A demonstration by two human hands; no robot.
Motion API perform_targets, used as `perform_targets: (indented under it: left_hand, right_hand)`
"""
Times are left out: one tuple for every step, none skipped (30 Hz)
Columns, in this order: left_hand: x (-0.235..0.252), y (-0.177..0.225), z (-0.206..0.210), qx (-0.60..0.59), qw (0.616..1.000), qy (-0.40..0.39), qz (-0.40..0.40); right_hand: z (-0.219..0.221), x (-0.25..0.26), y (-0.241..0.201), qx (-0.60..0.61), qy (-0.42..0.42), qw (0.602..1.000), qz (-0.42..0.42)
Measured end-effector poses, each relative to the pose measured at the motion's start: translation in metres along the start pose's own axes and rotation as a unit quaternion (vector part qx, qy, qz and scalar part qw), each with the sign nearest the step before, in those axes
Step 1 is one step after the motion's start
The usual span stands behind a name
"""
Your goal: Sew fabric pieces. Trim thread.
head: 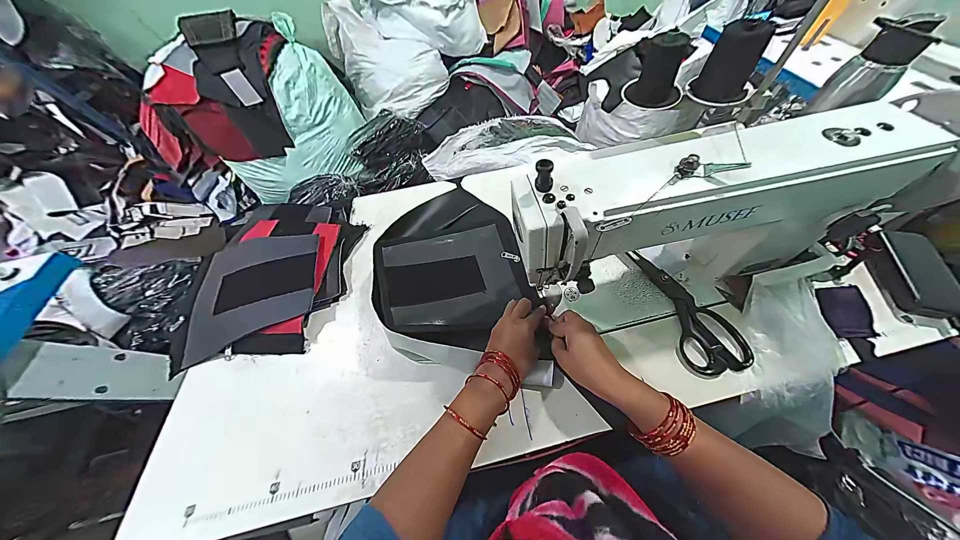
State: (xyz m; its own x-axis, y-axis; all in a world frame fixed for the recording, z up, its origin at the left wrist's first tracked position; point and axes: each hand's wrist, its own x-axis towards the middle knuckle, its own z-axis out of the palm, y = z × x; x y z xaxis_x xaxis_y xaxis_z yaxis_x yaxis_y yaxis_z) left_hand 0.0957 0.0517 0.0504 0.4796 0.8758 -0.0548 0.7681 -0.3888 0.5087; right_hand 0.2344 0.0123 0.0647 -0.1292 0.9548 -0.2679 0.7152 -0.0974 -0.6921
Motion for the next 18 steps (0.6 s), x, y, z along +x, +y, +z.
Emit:
perform_targets:
  left_hand:
    - [0.0, 0.0, -0.001, 0.0, 1.0, -0.002, -0.002]
    - [0.0, 0.0, -0.001, 0.0, 1.0, -0.002, -0.002]
    - [0.0, 0.0, -0.001, 0.002, 1.0, 0.0, 0.0]
    - [0.0, -0.001, 0.0, 0.004, 1.0, 0.001, 0.001]
    - [0.0, 0.0, 0.001, 0.006, 1.0, -0.001, -0.002]
    - [0.0, 0.001, -0.001, 0.007, 1.0, -0.01, -0.008]
    - [0.001, 0.002, -0.002, 0.005, 1.0, -0.015, -0.013]
    - [0.001, 0.002, -0.002, 0.003, 1.0, -0.016, -0.015]
    - [0.001, 0.002, -0.003, 0.001, 1.0, -0.016, -0.017]
    - [0.001, 0.003, -0.003, 0.0, 1.0, -0.015, -0.019]
    - [0.002, 0.003, -0.004, -0.002, 1.0, -0.018, -0.024]
    - [0.003, 0.003, -0.004, -0.003, 0.999, -0.021, -0.03]
    - [0.005, 0.003, -0.004, -0.003, 0.999, -0.019, -0.031]
    - [0.007, 0.002, -0.004, -0.002, 0.999, -0.017, -0.033]
    - [0.008, 0.001, -0.004, -0.001, 0.999, -0.016, -0.034]
    - [0.01, 0.0, -0.004, -0.001, 0.999, -0.013, -0.035]
    - [0.012, -0.001, -0.003, -0.006, 0.999, -0.007, -0.037]
    - [0.013, -0.002, -0.003, -0.016, 0.999, 0.002, -0.04]
  right_hand:
    - [0.0, 0.0, 0.0, 0.0, -0.001, 1.0, 0.001]
    - [0.0, 0.0, -0.001, -0.003, -0.002, 1.0, 0.004]
    - [0.0, 0.0, -0.002, -0.006, -0.004, 1.0, 0.006]
    - [0.0, 0.0, -0.002, -0.007, -0.003, 1.0, 0.007]
    - [0.0, 0.0, -0.002, -0.007, -0.003, 1.0, 0.007]
    - [0.0, 0.0, -0.002, -0.009, -0.006, 1.0, 0.009]
    - [-0.001, 0.0, -0.002, -0.011, -0.006, 1.0, 0.009]
    - [-0.001, 0.001, -0.002, -0.011, -0.005, 1.0, 0.007]
    - [0.0, 0.001, -0.002, -0.012, -0.002, 1.0, 0.005]
    - [0.0, 0.002, -0.002, -0.011, 0.0, 1.0, 0.005]
    - [0.0, 0.002, -0.003, -0.008, 0.002, 1.0, 0.009]
    - [0.0, 0.004, -0.003, -0.004, 0.004, 1.0, 0.012]
    - [-0.001, 0.005, -0.004, -0.003, 0.002, 1.0, 0.015]
    - [-0.003, 0.008, -0.005, -0.004, 0.0, 1.0, 0.015]
    - [-0.004, 0.01, -0.005, -0.006, -0.003, 1.0, 0.014]
    - [-0.005, 0.012, -0.005, -0.009, -0.003, 1.0, 0.011]
    - [-0.006, 0.014, -0.005, -0.011, -0.001, 1.0, 0.007]
    - [-0.007, 0.016, -0.005, -0.013, 0.002, 1.0, 0.004]
